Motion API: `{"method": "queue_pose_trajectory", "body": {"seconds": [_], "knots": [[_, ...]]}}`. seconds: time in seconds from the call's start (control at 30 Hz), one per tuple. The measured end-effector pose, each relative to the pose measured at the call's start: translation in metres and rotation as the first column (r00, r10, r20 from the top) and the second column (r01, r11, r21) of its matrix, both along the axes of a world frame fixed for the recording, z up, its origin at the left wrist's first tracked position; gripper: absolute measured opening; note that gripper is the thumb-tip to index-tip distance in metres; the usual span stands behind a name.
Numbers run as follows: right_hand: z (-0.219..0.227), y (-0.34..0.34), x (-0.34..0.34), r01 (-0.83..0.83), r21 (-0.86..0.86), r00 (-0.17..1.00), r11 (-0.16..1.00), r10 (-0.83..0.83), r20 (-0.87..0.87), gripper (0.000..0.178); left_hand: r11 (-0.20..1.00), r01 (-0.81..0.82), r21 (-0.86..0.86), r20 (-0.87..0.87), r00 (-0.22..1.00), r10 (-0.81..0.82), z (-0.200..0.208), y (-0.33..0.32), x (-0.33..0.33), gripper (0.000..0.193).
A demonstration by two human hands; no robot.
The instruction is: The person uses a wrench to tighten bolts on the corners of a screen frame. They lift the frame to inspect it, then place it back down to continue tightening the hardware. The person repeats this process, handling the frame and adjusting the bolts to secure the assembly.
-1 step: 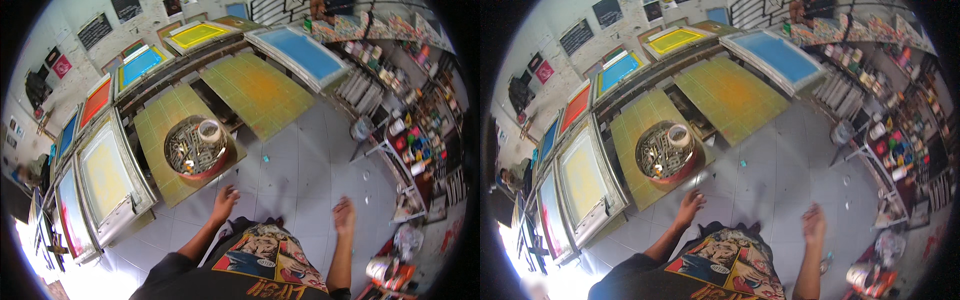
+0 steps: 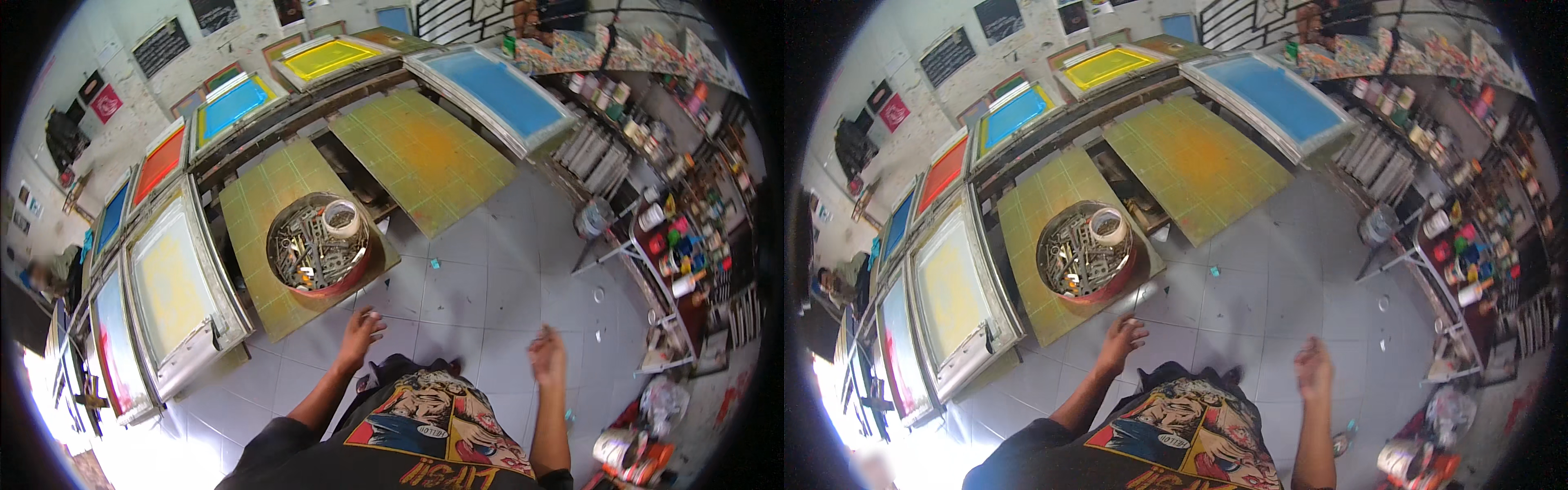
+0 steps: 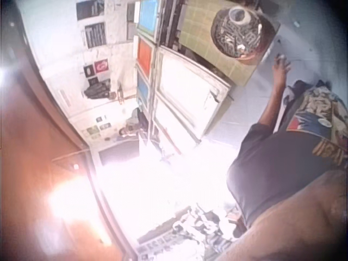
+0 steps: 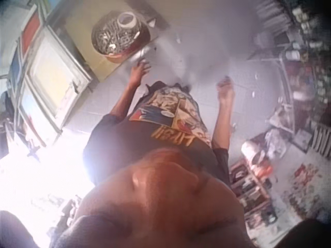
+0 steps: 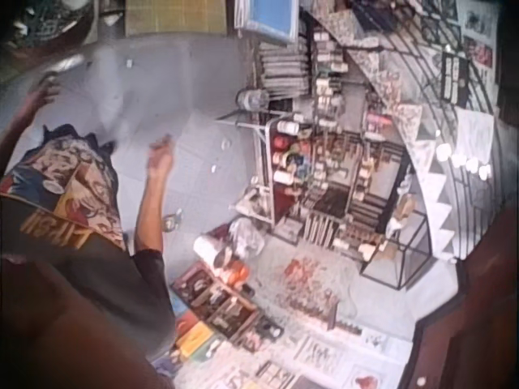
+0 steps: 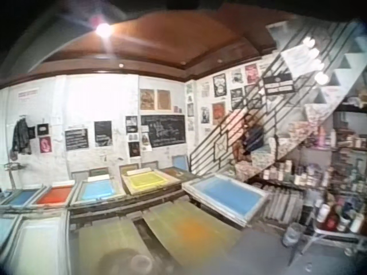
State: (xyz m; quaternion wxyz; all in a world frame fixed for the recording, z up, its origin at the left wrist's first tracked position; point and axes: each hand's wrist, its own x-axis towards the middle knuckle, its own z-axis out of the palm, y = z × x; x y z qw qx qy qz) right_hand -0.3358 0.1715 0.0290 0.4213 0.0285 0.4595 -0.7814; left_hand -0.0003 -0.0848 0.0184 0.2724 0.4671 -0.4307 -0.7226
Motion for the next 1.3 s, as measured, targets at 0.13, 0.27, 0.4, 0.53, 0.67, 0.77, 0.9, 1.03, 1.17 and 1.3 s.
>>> {"method": "queue_pose_trajectory", "body": {"seconds": [0.13,0.27,0.4,0.53,0.67,0.77,0.9,1.03,1.17,1.3], "knots": [[-0.029,-0.092,0.012,-0.429,0.323,0.903,0.844,0.414,0.117,0.029,0.948,-0.182,0.261,-0.173,0.957,0.231,0.002,-0.011,-0.012,0.048],[-0.013,-0.169,0.009,-0.771,0.284,0.582,0.570,0.812,-0.049,0.028,0.975,-0.007,0.224,-0.297,0.952,0.075,0.012,-0.011,-0.059,0.049],[-0.008,-0.226,-0.042,-0.807,0.399,0.315,0.435,0.889,-0.332,0.028,0.995,0.090,0.034,-0.194,0.978,-0.082,0.027,-0.044,-0.140,0.043],[0.001,-0.251,-0.130,-0.649,0.452,0.394,0.612,0.779,-0.488,0.028,0.977,0.180,-0.112,-0.092,0.977,-0.191,0.030,-0.116,-0.231,0.042],[0.022,-0.255,-0.249,-0.384,0.495,0.603,0.779,0.618,-0.505,0.032,0.893,0.319,-0.317,0.072,0.947,-0.313,0.042,-0.196,-0.325,0.045],[0.045,-0.270,-0.337,-0.171,0.462,0.713,0.870,0.433,-0.552,0.032,0.837,0.320,-0.445,0.150,0.948,-0.282,0.048,-0.239,-0.391,0.049],[0.069,-0.313,-0.484,-0.026,0.402,0.557,0.915,0.348,-0.754,0.034,0.874,0.249,-0.418,0.153,0.967,-0.203,0.045,-0.267,-0.475,0.055],[0.083,-0.398,-0.630,0.052,0.385,0.486,0.922,0.313,-0.816,0.031,0.888,0.086,-0.451,0.158,0.987,-0.016,0.018,-0.275,-0.558,0.061],[0.065,-0.491,-0.744,0.115,0.455,0.191,0.883,0.430,-0.882,0.047,0.873,-0.110,-0.474,0.245,0.937,0.251,-0.001,-0.284,-0.624,0.067],[0.033,-0.566,-0.817,0.102,0.651,0.138,0.752,0.637,-0.758,0.061,0.840,-0.244,-0.485,0.233,0.889,0.393,-0.015,-0.287,-0.661,0.068]]}}
